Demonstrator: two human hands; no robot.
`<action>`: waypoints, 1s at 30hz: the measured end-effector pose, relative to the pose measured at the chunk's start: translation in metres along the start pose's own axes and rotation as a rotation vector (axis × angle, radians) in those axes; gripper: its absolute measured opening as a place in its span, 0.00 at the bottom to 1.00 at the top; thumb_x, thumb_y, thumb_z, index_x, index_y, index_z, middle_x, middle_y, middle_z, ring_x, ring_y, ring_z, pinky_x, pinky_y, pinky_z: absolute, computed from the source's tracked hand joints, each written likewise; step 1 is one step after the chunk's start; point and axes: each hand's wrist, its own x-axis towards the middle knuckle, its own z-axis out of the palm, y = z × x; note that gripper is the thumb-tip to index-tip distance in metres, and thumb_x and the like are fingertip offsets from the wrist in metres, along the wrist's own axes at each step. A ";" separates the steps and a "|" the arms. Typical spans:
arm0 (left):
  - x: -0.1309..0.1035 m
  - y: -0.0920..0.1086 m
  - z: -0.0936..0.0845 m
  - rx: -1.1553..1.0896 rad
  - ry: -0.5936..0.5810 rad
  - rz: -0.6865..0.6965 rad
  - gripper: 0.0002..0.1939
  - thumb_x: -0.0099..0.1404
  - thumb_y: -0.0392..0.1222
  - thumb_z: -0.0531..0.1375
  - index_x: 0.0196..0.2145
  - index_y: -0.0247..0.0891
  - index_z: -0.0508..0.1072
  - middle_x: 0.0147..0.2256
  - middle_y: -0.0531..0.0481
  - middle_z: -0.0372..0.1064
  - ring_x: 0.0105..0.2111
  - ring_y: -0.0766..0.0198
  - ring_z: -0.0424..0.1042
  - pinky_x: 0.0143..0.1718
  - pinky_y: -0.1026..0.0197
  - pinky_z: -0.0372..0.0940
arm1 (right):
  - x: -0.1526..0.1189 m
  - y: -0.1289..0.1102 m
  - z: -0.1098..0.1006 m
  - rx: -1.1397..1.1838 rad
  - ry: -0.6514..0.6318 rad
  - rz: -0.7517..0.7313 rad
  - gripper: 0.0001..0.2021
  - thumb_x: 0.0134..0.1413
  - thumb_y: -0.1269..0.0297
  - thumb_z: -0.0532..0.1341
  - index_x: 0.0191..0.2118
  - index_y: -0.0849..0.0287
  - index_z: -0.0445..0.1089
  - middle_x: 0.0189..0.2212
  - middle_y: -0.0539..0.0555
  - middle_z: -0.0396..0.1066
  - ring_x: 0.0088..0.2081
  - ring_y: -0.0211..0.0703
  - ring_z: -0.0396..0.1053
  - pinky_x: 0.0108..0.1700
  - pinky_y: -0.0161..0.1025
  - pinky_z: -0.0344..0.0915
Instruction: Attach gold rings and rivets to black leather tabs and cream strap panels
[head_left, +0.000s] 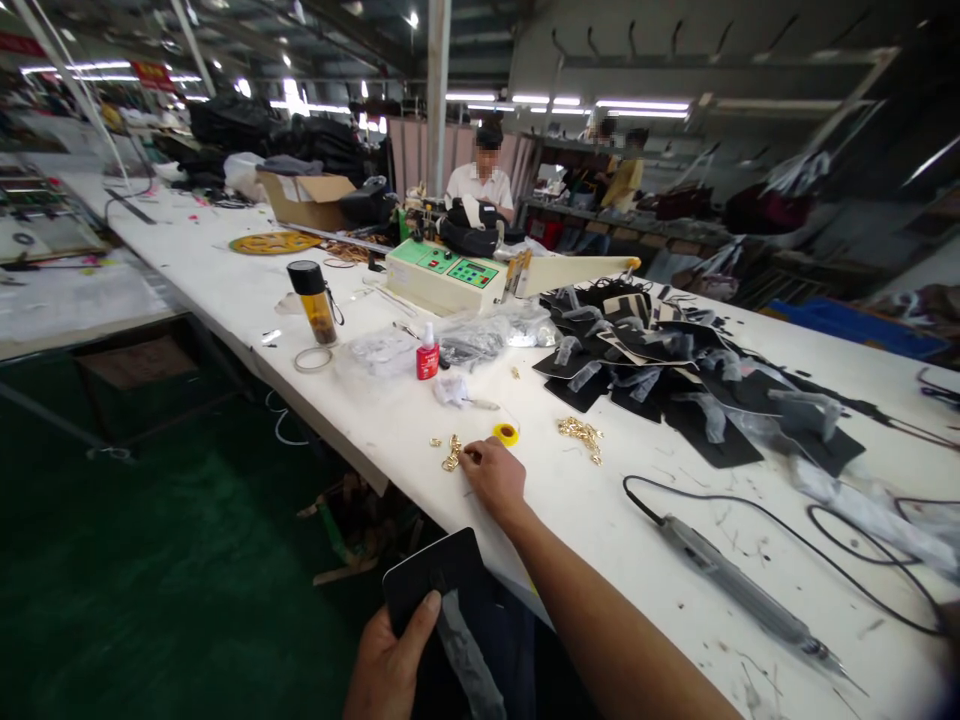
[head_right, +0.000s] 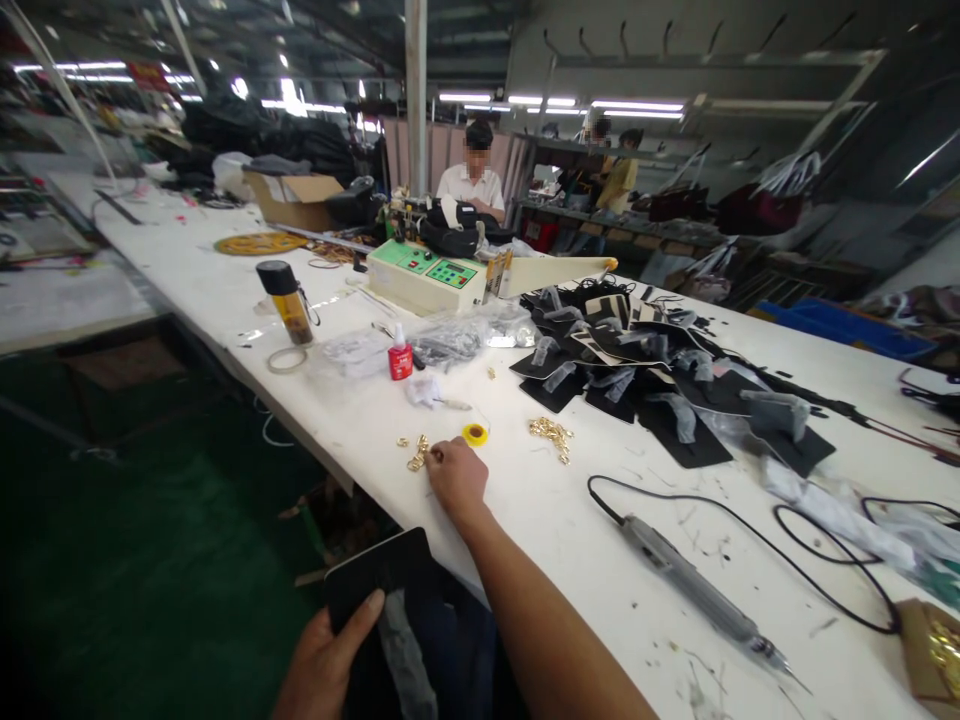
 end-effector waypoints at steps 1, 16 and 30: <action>-0.001 0.004 0.001 0.001 -0.008 0.005 0.30 0.54 0.59 0.75 0.46 0.34 0.82 0.42 0.40 0.84 0.48 0.43 0.82 0.54 0.49 0.73 | -0.001 0.000 0.001 0.028 0.014 -0.006 0.10 0.65 0.56 0.63 0.41 0.54 0.80 0.44 0.54 0.77 0.44 0.46 0.74 0.44 0.40 0.64; -0.019 0.020 0.006 0.348 -0.048 0.276 0.24 0.61 0.56 0.71 0.46 0.34 0.82 0.40 0.44 0.84 0.40 0.52 0.82 0.42 0.57 0.76 | -0.176 -0.013 -0.089 0.706 -0.035 -0.114 0.06 0.60 0.64 0.69 0.42 0.52 0.83 0.38 0.53 0.81 0.39 0.45 0.78 0.43 0.42 0.73; -0.081 -0.006 0.030 0.506 -0.129 0.340 0.22 0.61 0.54 0.72 0.46 0.35 0.83 0.39 0.45 0.84 0.36 0.56 0.82 0.37 0.61 0.76 | -0.264 0.009 -0.084 0.728 0.226 -0.031 0.01 0.58 0.67 0.71 0.37 0.53 0.81 0.33 0.49 0.80 0.35 0.42 0.77 0.40 0.39 0.71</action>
